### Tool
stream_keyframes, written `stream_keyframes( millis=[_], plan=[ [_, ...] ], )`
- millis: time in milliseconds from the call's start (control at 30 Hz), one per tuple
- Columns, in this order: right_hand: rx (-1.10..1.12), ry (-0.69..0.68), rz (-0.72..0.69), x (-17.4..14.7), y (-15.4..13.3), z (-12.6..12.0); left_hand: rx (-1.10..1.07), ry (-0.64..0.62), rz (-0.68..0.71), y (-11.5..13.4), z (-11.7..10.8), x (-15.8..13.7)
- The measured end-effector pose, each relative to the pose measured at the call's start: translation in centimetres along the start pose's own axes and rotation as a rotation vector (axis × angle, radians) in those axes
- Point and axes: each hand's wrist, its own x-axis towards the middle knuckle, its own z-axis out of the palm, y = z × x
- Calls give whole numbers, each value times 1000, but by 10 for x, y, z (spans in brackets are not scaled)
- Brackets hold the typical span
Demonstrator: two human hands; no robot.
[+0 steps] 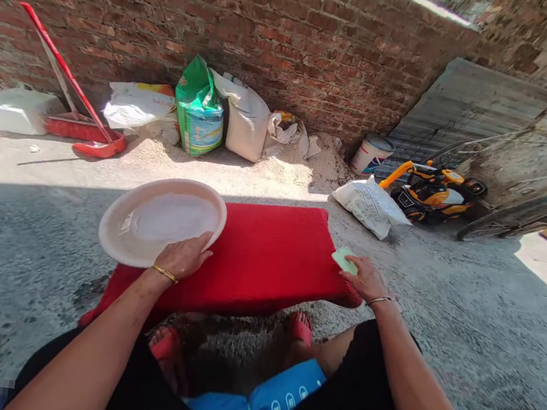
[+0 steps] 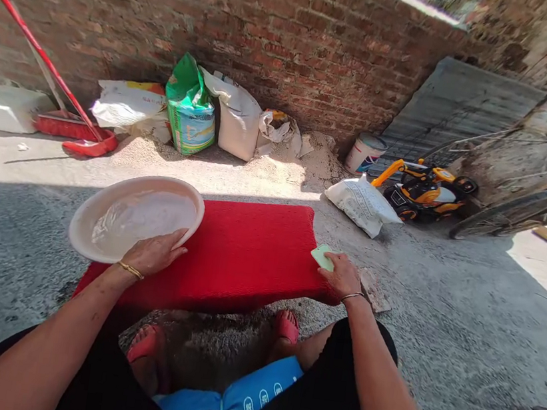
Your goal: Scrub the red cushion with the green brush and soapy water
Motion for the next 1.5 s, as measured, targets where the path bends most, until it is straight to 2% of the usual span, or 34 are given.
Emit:
stream_keyframes(
  millis=[67,100,167,233,300,367,467,567,633,700,767,833,933,1033,1100,1167,1233,1267,1333,1400,1500],
  plan=[
    [67,-68,-154,-3,0,5,-6,18,-3,0,0,-1],
    [74,-100,-168,-4,5,6,-7,25,-7,0,1,-1],
    [16,-112,-53,-3,23,7,-3,34,-14,-1,2,-2],
    [-89,-35,145,0,41,6,6,45,-9,-2,4,-3],
    [-112,57,230,6,45,8,7,60,3,-4,7,-2],
    [-5,104,139,14,34,13,6,64,2,-5,9,-1],
    [153,81,-82,27,9,26,5,44,-14,-5,8,-1],
    [204,23,-141,35,9,37,11,35,-20,-3,6,-2],
    [181,27,-61,40,25,39,23,65,-11,-2,8,-3],
    [113,70,81,47,38,37,46,97,-9,-2,11,-3],
    [79,115,174,58,38,31,76,104,-25,-3,15,-4],
    [131,138,160,72,23,27,100,101,-35,-4,17,-4],
    [208,111,51,92,-10,27,114,103,-36,-3,15,-5],
    [168,55,-17,98,-19,31,106,104,-54,3,13,-8],
    [86,30,23,97,-8,31,110,112,-66,7,13,-9],
    [-40,38,133,99,5,26,115,130,-71,9,15,-9],
    [-137,63,206,107,7,17,105,151,-71,9,18,-9],
    [-153,68,198,114,-1,12,97,162,-71,9,20,-9],
    [-135,57,91,128,-34,4,84,179,-70,8,22,-9],
    [-105,42,-71,143,-87,-1,73,187,-58,8,23,-10],
    [-82,13,-258,158,-186,2,51,185,-25,8,21,-11]
  ],
)
